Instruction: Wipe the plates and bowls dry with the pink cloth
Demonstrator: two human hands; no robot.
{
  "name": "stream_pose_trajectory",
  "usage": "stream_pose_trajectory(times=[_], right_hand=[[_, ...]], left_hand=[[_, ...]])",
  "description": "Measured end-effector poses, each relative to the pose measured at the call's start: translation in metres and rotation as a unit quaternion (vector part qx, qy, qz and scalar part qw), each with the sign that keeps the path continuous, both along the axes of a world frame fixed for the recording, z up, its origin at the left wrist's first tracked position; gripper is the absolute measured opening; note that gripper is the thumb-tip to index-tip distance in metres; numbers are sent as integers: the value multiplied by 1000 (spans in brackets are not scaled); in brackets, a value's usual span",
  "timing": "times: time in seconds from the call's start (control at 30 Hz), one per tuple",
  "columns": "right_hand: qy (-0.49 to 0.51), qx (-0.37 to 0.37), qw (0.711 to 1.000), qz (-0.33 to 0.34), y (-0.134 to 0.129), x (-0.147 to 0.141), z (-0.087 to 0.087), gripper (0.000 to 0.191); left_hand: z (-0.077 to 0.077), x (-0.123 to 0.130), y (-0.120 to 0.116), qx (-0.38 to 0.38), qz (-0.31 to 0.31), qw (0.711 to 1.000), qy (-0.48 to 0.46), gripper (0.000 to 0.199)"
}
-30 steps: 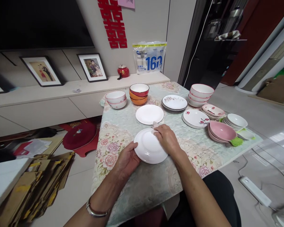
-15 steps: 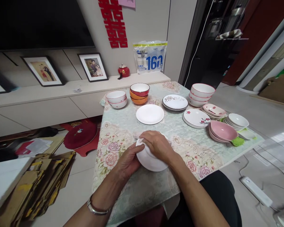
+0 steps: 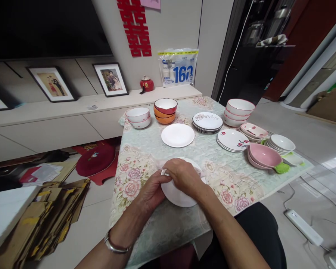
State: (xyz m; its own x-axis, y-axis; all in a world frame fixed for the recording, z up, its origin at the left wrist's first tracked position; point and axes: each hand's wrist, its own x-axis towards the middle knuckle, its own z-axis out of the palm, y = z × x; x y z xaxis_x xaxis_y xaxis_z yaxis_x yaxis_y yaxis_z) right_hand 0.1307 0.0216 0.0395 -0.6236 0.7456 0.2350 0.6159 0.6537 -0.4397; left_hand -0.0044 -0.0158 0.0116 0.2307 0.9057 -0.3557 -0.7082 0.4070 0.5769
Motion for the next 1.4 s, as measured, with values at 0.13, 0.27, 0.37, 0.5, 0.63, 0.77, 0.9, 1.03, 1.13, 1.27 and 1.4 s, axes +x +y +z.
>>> stream_pose_trajectory(times=[0.13, 0.27, 0.37, 0.5, 0.63, 0.77, 0.9, 1.03, 1.13, 1.27, 1.4], right_hand=[[19, 11, 1000, 6, 6, 3, -1, 27], [9, 11, 991, -135, 18, 25, -7, 29], [-28, -1, 974, -225, 22, 34, -11, 32], [-13, 25, 980, -195, 13, 24, -10, 28], [19, 43, 998, -29, 1, 5, -6, 30], [28, 47, 998, 21, 4, 4, -3, 30], [11, 23, 994, -107, 15, 21, -4, 32], [-25, -9, 978, -208, 16, 27, -5, 31], [-28, 13, 983, -178, 7, 16, -6, 32], [-5, 55, 998, -19, -1, -1, -8, 32], [5, 55, 998, -15, 5, 3, -7, 31]], left_hand=[[0, 0, 0, 1, 1, 1000, -5, 45], [1, 0, 0, -4, 6, 1000, -6, 57], [3, 0, 0, -6, 15, 1000, -9, 60], [4, 0, -1, -4, 17, 1000, -14, 51], [3, 0, -1, 3, 4, 1000, -20, 38], [1, 0, 0, 11, 6, 1000, -28, 42], [0, 0, 1, 12, 19, 1000, -19, 53], [1, 0, 1, 2, 18, 1000, -9, 54], [1, 0, 0, -15, 28, 999, -21, 52], [2, 1, 0, -15, 36, 999, -32, 53], [1, 2, -1, -12, 46, 999, -26, 56]])
